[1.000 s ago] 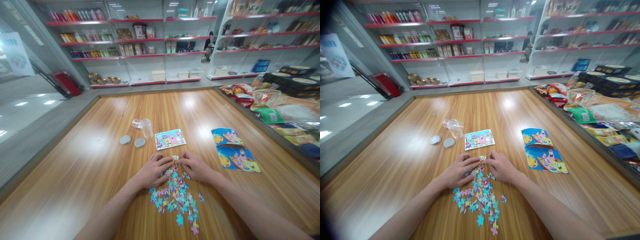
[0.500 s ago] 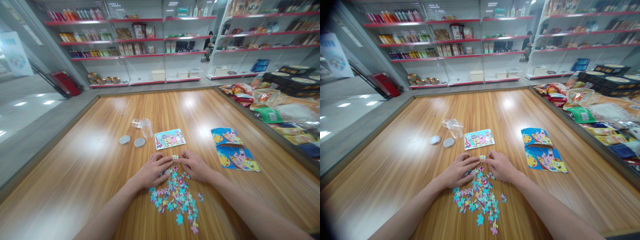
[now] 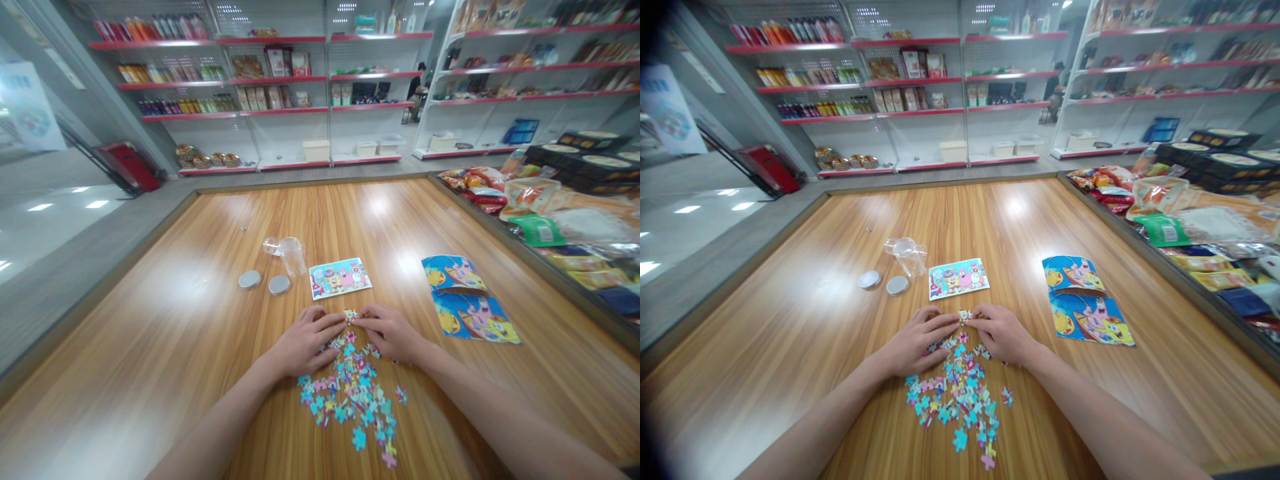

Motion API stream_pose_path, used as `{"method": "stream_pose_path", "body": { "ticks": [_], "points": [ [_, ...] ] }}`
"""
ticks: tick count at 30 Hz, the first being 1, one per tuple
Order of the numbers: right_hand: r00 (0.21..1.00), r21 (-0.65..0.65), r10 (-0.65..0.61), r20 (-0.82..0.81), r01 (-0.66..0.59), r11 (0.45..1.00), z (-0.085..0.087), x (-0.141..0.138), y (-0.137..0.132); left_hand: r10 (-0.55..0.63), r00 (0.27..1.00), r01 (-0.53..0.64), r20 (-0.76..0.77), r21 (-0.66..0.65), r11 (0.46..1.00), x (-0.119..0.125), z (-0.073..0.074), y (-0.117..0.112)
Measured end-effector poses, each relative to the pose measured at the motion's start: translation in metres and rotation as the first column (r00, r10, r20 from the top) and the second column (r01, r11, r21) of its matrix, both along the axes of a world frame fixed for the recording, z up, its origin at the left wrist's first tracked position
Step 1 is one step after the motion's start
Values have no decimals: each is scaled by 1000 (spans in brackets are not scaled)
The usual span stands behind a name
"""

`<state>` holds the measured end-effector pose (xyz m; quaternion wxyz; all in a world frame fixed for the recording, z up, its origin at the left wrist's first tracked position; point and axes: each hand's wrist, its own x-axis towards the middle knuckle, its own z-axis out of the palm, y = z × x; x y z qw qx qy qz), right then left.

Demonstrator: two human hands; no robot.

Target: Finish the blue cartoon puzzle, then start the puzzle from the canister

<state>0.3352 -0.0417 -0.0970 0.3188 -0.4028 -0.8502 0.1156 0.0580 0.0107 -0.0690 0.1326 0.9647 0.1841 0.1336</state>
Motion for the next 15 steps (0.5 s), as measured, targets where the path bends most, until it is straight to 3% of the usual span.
{"method": "stream_pose_path", "body": {
  "ticks": [15],
  "points": [
    [1000,-9,-25,-3,25,1000,0,-1,-1,-1,1000,1,-24,-13,1000,0,1,0]
  ]
}}
